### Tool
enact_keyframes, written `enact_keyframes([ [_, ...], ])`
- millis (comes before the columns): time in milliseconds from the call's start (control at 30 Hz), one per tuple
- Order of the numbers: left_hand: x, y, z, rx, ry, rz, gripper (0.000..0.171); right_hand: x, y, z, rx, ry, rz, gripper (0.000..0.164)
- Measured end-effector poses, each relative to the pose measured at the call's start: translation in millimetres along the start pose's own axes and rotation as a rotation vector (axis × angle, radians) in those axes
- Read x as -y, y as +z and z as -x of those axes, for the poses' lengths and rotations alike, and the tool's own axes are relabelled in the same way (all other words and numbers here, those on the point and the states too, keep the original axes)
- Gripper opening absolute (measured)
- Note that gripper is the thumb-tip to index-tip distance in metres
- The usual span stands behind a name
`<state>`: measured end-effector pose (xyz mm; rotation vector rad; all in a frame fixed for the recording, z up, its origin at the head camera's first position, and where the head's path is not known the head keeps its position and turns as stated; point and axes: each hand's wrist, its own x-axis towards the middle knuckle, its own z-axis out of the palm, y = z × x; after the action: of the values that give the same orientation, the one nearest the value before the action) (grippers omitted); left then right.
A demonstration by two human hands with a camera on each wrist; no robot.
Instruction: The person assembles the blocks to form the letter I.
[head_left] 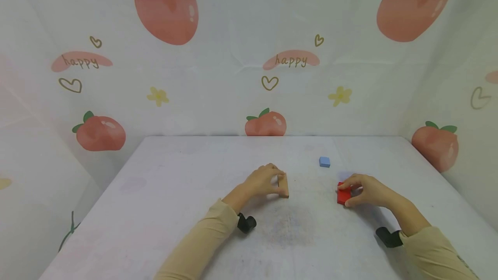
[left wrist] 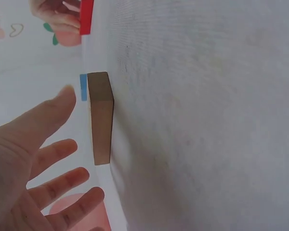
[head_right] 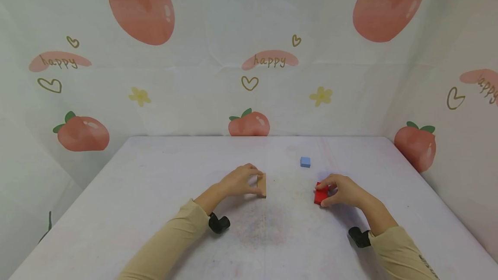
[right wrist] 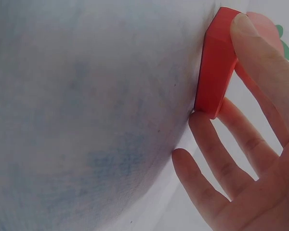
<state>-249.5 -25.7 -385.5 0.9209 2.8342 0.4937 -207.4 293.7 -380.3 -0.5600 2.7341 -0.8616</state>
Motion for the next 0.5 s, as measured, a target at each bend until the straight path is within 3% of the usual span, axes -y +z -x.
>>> enact_keyframes([
  [167,2.9,0.5,1.9,-0.009,0.036,-0.009,0.041,-0.4,0.2,0.0,-0.001,0.004,-0.001,0.042],
  [500,3.5,2.6,4.5,-0.035,0.077,-0.012,0.034,-1.8,0.8,-0.4,-0.006,0.006,0.003,0.042],
])
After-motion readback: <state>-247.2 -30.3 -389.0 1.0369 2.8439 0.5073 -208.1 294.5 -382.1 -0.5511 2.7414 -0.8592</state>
